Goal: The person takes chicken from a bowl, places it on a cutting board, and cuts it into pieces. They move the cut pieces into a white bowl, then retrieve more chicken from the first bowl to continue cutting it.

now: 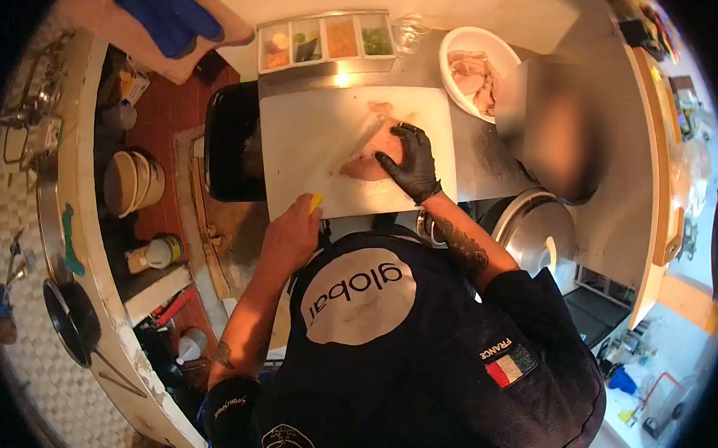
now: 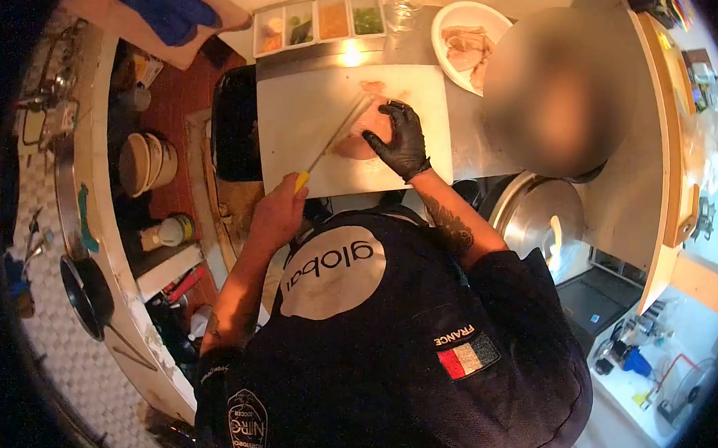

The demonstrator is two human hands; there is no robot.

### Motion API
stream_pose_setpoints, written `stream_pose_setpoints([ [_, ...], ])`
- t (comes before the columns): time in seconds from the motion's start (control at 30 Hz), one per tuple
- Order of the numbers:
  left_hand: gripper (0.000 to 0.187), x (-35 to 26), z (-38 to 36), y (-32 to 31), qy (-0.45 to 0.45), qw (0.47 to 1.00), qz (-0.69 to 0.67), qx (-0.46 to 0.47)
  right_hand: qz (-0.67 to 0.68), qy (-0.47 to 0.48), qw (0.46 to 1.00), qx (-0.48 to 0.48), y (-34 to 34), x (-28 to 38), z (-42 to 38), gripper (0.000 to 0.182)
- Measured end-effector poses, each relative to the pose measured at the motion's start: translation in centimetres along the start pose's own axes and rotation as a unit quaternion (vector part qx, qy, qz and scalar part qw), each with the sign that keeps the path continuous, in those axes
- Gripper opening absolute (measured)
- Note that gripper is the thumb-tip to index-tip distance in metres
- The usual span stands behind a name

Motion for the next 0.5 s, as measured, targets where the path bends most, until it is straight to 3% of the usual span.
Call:
stream_pose_setpoints([
  [0.37, 0.033, -3.4, -0.5, 0.9, 0.021, 0.996, 0.068, 0.06, -0.004, -0.013, 1.0, -0.024, -1.7, -0.6, 0.8, 0.048],
  [0.5, 0.03, -3.9, -0.6, 1.2, 0.012, 0.995, 0.091, 0.04, 0.017, 0.004, 0.999, -0.031, -1.3, -0.5, 0.9, 0.048],
])
Point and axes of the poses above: each hand's wrist, its own z-axis towards the middle knuckle, its own y-axis out of the back of the hand, x = y × z, the point moved 4 cm from there along z, towards the middle knuckle, and after that the axes turned 10 degrees about x, right-handed, at the moved point
